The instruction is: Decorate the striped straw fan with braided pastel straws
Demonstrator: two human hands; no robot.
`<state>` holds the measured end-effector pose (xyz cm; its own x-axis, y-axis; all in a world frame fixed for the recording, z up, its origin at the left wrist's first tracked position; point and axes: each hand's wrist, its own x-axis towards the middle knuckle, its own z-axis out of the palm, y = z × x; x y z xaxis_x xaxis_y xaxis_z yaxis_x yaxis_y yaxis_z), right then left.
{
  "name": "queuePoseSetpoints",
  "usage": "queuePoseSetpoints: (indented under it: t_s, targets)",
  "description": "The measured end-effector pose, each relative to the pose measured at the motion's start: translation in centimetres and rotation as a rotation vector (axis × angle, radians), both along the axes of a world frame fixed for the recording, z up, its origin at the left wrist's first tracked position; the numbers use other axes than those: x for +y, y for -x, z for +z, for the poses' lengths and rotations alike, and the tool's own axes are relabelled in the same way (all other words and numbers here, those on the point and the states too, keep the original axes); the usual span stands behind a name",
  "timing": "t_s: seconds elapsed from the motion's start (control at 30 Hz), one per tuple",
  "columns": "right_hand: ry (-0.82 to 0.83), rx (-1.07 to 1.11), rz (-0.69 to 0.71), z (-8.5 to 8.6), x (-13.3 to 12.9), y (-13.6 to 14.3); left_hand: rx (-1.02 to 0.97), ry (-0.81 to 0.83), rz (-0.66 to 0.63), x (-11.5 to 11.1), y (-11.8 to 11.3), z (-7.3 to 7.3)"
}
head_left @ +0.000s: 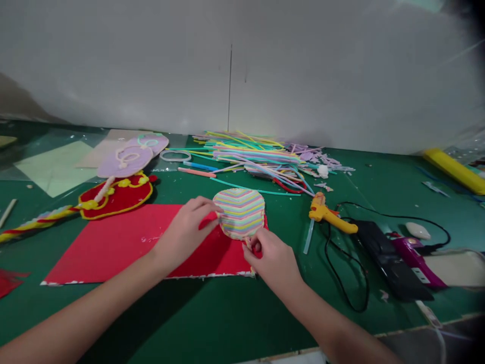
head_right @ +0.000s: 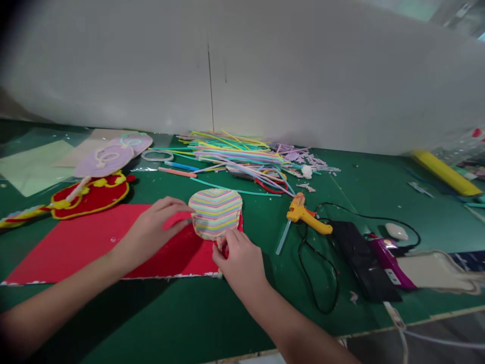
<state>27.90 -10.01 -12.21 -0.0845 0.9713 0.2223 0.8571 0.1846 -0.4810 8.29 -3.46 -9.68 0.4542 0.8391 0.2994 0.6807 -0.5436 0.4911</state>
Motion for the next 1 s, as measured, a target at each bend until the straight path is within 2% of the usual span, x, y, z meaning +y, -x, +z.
queuePoseSetpoints:
  t_s: [0.13,0.3,0.53,1.0]
  targets:
    - [-0.044,-0.016,0.002,-0.4,0.0,0.0,0.060,-0.035,-0.183,-0.8,-1.3,-1.3]
    - [0.000,0.011,-0.022,-0.3,0.0,0.0,0.151,-0.036,-0.264,-1.1,-2.7,-2.0]
    - [0.021,0.009,-0.022,0.0,0.1,0.1,0.065,0.023,-0.272,-0.8,-3.0,-2.5]
    - [0.019,0.024,-0.001,-0.4,0.1,0.0,-0.004,0.124,-0.248,-0.7,-3.2,-2.5]
